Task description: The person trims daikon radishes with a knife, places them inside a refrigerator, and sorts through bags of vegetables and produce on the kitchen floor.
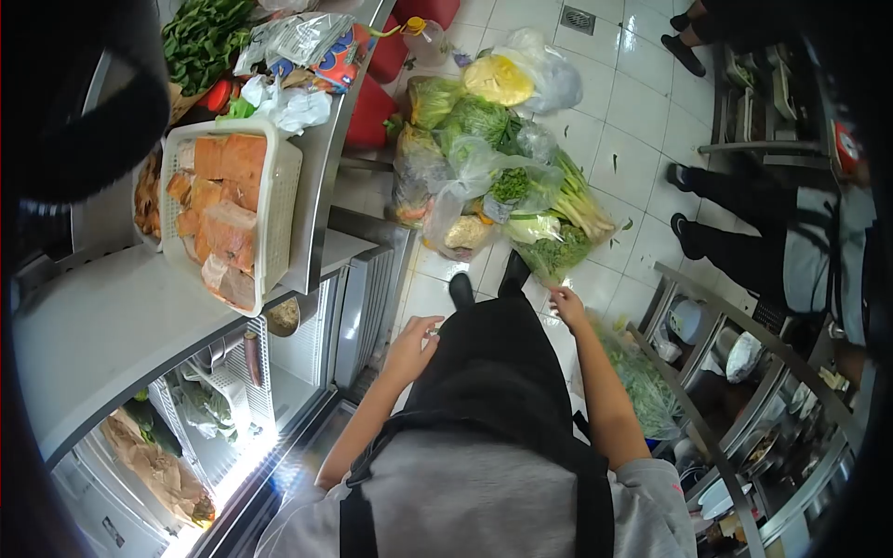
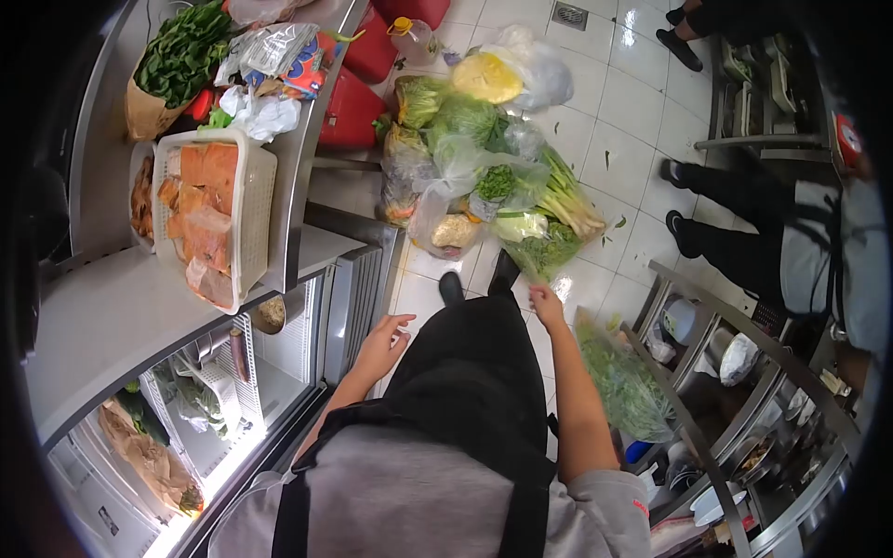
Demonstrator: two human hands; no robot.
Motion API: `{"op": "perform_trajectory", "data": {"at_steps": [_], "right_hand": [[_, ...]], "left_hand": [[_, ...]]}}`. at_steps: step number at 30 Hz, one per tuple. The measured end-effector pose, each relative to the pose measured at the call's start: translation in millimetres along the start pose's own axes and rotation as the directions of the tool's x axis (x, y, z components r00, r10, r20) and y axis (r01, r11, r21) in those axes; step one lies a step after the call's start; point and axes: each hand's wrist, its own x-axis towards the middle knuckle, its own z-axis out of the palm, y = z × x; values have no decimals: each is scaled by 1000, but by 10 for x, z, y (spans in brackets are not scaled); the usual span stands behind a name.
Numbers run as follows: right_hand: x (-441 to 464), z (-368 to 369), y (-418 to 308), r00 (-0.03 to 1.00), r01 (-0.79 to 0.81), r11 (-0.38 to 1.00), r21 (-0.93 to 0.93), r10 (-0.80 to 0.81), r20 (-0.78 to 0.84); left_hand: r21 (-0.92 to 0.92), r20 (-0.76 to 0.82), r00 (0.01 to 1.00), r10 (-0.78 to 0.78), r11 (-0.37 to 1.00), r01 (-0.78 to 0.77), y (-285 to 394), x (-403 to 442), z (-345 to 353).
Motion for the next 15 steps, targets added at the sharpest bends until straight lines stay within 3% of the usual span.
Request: {"op": "perform_trajectory", "data": {"at_steps": [3, 6, 9, 11, 12, 15], "right_hand": [[-164, -485, 478, 984, -164, 974, -155, 150, -100], [-547, -738, 525, 915, -365, 931, 25, 364, -177], [-874, -776, 617, 891, -406, 907, 108, 419, -172], [-1062, -703, 776, 889, -407, 904, 127, 424, -170], [-1083, -672, 742, 891, -406, 905, 130, 423, -166], [-1178, -412, 529, 876, -444, 888, 119, 458, -153]], "left_hand": [[41, -41, 999, -4, 999, 5, 208, 118, -145], [160, -200, 975, 101, 985, -69, 158, 255, -465], [353, -424, 842, 333, 917, -185, 162, 435, -912], [328, -569, 704, 424, 903, -279, 240, 605, -1201], [297, -602, 680, 418, 908, -295, 286, 684, -1313], [277, -552, 741, 383, 922, -270, 162, 993, -1415]]}}
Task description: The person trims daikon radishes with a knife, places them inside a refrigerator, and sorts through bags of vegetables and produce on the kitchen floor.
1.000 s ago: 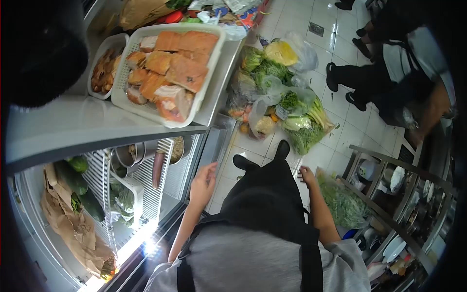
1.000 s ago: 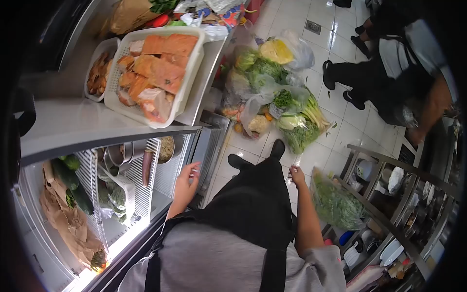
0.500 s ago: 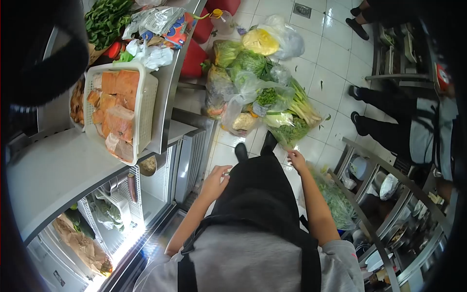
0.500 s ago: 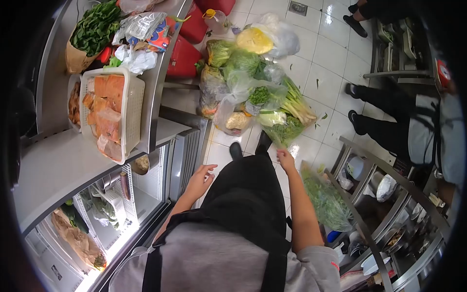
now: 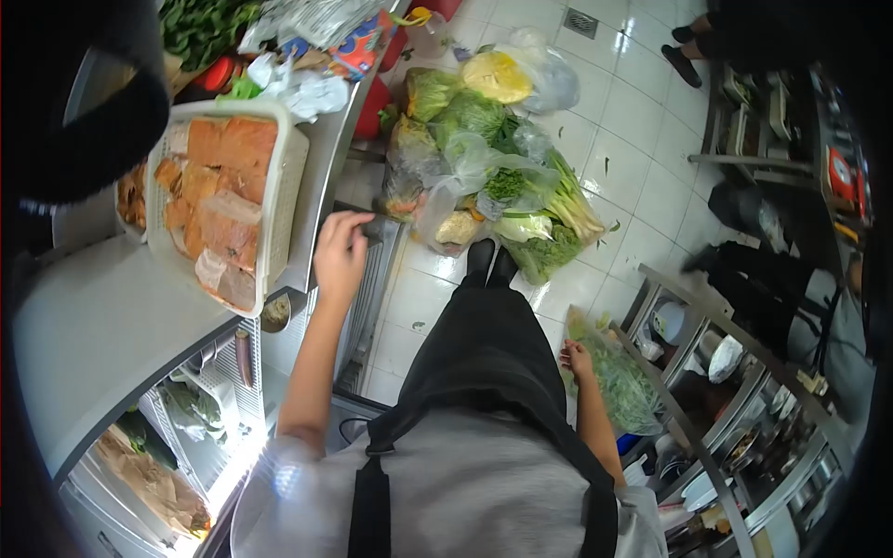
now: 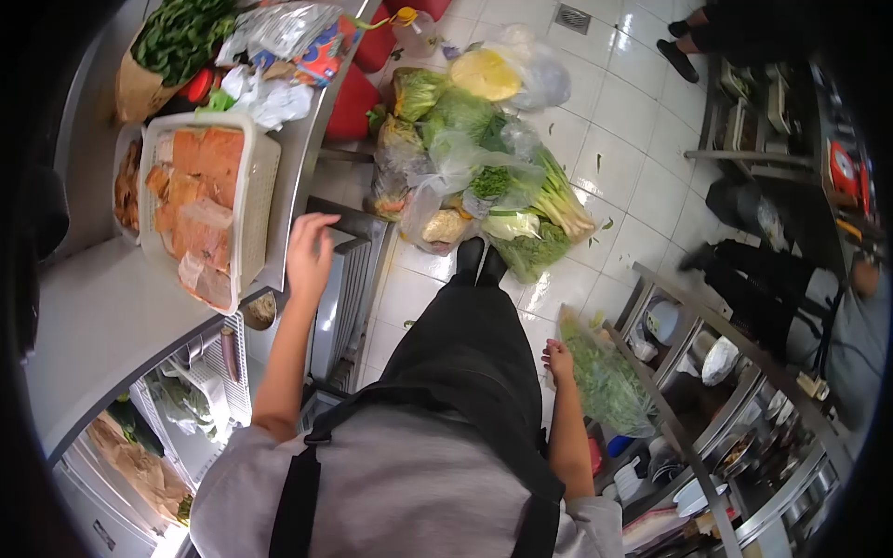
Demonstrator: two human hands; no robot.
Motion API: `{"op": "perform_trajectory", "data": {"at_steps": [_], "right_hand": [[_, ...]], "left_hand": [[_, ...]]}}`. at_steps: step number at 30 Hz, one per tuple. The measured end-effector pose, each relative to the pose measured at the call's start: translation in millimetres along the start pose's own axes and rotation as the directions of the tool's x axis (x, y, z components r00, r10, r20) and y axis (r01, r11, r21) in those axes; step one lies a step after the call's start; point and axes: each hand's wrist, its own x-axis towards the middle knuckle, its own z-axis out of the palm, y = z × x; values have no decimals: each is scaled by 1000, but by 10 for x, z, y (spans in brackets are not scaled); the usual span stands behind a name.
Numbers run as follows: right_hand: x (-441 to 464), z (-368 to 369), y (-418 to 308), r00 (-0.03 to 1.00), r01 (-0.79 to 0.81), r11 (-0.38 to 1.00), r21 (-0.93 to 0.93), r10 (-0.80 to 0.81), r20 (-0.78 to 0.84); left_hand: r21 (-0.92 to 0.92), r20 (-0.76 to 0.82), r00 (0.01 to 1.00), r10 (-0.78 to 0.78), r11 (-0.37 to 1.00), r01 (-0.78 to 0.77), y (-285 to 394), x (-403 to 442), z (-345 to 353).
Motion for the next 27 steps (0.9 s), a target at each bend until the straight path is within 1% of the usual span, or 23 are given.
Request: {"op": "perform_trajectory", "data": {"at_steps": [1, 3, 5, 7, 8, 10, 11, 12, 13, 15, 16, 19, 20, 21, 23, 24, 26, 27], "right_hand": [[-50, 83, -77, 999, 27, 999, -29, -26, 28], [-97, 251, -258, 993, 85, 994, -73, -79, 85], [-143, 382, -479, 986, 149, 984, -95, -140, 88], [-162, 479, -765, 977, 209, 971, -117, -202, 63], [-135, 517, -889, 973, 228, 970, -90, -225, 46], [-26, 548, -1137, 962, 272, 954, -125, -267, 56], [28, 562, -1230, 957, 288, 947, -139, -282, 64], [231, 564, -1303, 936, 346, 933, -101, -337, 102], [319, 581, -1346, 924, 380, 912, -152, -368, 103], [303, 603, -1561, 891, 452, 857, -249, -445, 86], [265, 615, -1659, 874, 477, 845, -242, -485, 29], [173, 550, -1997, 809, 577, 792, -200, -588, 8], [120, 450, -2125, 755, 641, 738, -212, -655, 2], [59, 318, -2260, 720, 665, 699, -261, -694, -23], [-110, -8, -2533, 702, 672, 697, -249, -707, -84], [-156, -189, -2624, 710, 662, 716, -220, -694, -120], [-216, -584, -2798, 732, 631, 751, -196, -659, -171], [-235, -788, -2837, 748, 623, 771, -135, -637, -186]], "left_hand": [[23, 51, 998, -28, 999, 27, -128, 16, 128], [64, 220, 972, -82, 996, 70, -490, -42, 489], [10, 310, 949, -52, 999, 52, -548, -125, 725], [-93, 308, 951, -11, 995, 42, -302, -130, 796], [-128, 291, 956, 34, 992, 3, -150, -116, 745], [-188, 259, 958, 123, 979, -75, 152, -5, 506], [-200, 133, 981, 141, 973, -112, 242, 114, 334], [-190, 7, 989, 150, 971, -145, 314, 234, 85], [-183, -126, 976, 178, 963, -199, 352, 325, -73], [-138, -224, 970, 95, 982, -128, 333, 409, -276], [-166, -218, 976, 28, 984, -65, 350, 418, -351], [-136, -194, 980, 47, 988, -74, 294, 458, -387], [-113, -218, 975, 43, 991, -69, 323, 503, -370], [-79, -251, 966, 67, 993, -89, 326, 558, -369], [-15, -325, 939, 109, 993, -120, 345, 684, -375], [-103, -328, 943, 57, 990, -95, 391, 760, -382], [-173, -310, 946, 97, 972, -157, 468, 936, -379], [-206, -301, 947, 114, 962, -182, 514, 1019, -358]]}}
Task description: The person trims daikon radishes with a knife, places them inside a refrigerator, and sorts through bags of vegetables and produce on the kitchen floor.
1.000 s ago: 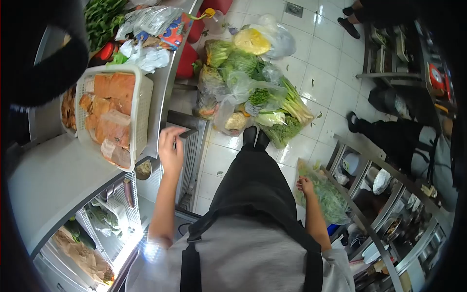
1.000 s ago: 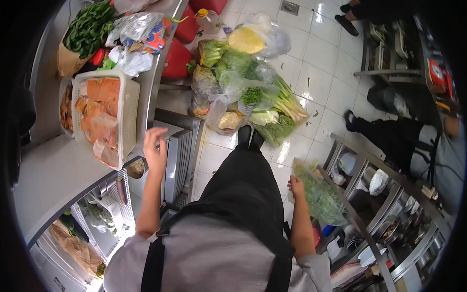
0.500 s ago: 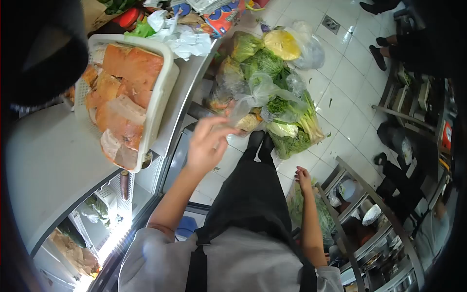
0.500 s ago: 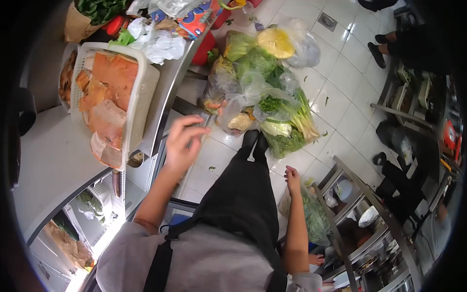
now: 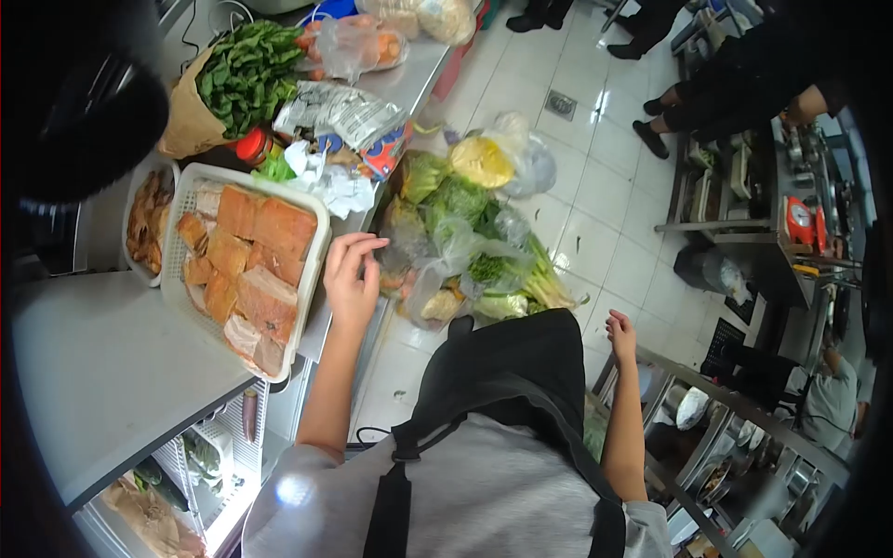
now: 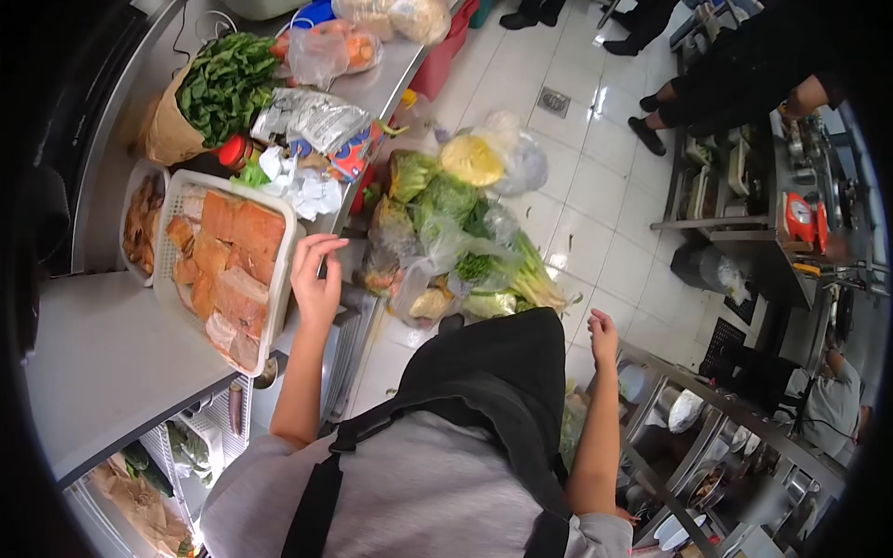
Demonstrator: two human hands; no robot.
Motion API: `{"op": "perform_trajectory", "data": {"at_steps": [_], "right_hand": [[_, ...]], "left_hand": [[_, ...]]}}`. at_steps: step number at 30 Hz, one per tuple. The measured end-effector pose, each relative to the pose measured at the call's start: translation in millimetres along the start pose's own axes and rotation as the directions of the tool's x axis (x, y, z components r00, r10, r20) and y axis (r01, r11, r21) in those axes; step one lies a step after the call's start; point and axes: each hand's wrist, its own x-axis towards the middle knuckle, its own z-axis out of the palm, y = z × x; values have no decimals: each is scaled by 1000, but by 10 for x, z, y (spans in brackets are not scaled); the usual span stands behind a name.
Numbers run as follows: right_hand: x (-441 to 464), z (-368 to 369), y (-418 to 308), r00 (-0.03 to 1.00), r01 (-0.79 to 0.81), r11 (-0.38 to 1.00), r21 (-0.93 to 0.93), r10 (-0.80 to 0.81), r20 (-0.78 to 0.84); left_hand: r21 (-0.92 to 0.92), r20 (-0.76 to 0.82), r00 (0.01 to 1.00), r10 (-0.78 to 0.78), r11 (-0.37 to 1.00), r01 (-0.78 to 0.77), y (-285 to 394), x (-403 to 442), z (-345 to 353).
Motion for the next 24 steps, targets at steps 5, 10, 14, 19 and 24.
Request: {"op": "perform_trajectory", "data": {"at_steps": [5, 10, 14, 19, 24], "right_hand": [[169, -822, 548, 994, -100, 963, 252, 106, -13], [22, -1348, 836, 862, -321, 840, 438, 451, -233], [1120, -2477, 1433, 776, -271, 733, 624, 550, -309], [3812, -3377, 781, 921, -345, 869, 354, 386, -51], [4999, -2755, -1523, 991, 9, 1000, 6, -10, 134]], "left_hand": [[-225, 200, 979, 45, 974, 1, 452, 270, 686], [-379, 538, 829, 150, 922, 80, 962, 164, 1716], [-209, 696, 717, -37, 945, 252, 876, -143, 2851], [559, 585, 597, -549, 806, 193, -697, -1922, 4089], [561, 401, -470, -786, -195, 804, -45, -2153, 3511]]}}
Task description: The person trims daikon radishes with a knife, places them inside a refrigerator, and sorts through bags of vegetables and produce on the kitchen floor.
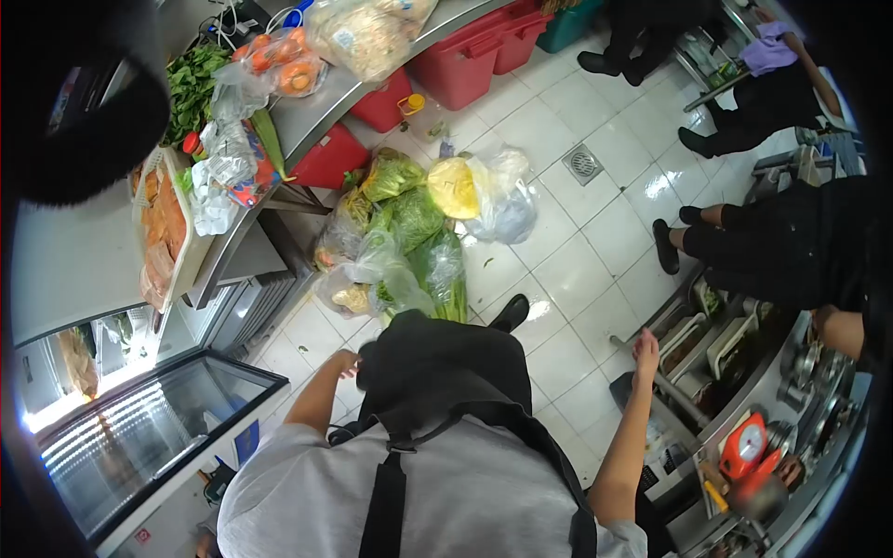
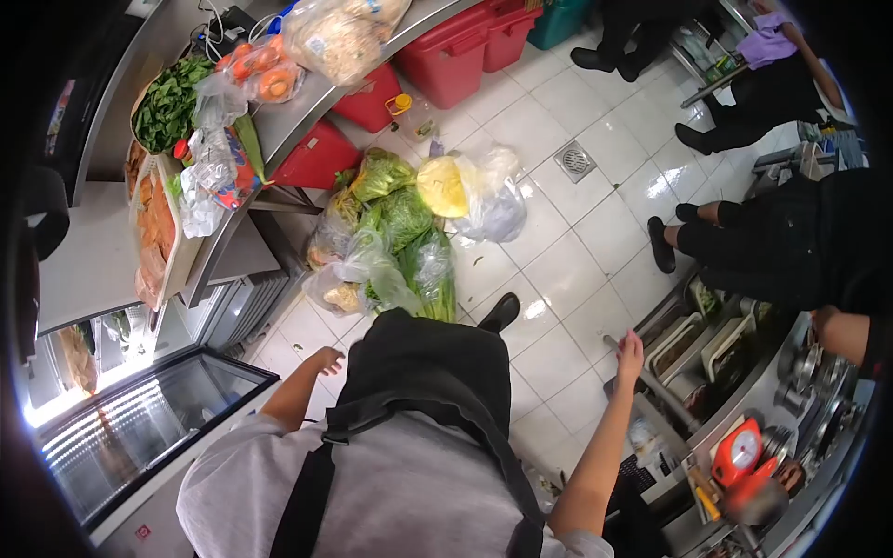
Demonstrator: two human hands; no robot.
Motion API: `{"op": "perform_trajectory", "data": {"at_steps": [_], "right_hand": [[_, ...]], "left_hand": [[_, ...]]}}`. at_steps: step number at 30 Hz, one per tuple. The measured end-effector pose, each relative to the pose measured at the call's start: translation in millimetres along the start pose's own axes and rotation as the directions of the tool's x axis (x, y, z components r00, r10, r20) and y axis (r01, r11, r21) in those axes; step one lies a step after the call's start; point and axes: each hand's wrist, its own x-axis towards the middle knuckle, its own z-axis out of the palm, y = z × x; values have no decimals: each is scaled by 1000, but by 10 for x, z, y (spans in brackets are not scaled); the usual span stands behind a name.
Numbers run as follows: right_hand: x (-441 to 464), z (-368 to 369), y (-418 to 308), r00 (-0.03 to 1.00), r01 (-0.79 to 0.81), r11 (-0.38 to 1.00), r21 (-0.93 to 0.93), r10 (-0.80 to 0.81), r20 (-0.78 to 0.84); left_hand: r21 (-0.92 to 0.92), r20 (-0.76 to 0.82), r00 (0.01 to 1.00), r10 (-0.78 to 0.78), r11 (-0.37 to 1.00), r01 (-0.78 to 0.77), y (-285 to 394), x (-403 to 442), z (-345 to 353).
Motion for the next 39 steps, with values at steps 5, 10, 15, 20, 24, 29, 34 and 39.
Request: {"op": "perform_trajectory", "data": {"at_steps": [5, 10, 15, 20, 24, 29, 34, 39], "right_hand": [[661, 913, -1009, 970, 164, 945, -284, -102, 220], [844, 1896, -1832, 777, 455, 821, -345, -176, 604], [983, 2385, -2453, 705, 492, 798, -348, -131, 697], [1753, 2374, -2015, 766, 354, 816, -456, 27, 642], [1834, 2807, -2109, 701, 625, 611, -486, -166, 693], [1727, 3732, -2188, 269, 853, 437, -285, 99, 958], [2365, 4406, -1713, 168, 921, 309, -237, 234, 958], [2923, 5336, -1287, -52, 997, 66, 33, 301, 952]], "left_hand": [[-162, -393, 864, 315, 901, -403, 250, 282, 553], [-575, -273, 934, 231, 739, -351, 1553, 215, 1086], [-714, -313, 933, 179, 604, -356, 2568, 413, 1275], [-482, -479, 860, 177, 766, -427, 3259, 495, 913], [-575, -576, 815, 59, 679, -456, 3598, 537, 565], [-694, -612, 766, -200, 601, -397, 3951, 1119, 357], [-744, -586, 769, -254, 545, -387, 4600, 1967, 555], [-784, -565, 788, -246, 458, -419, 5173, 3075, 643]]}}
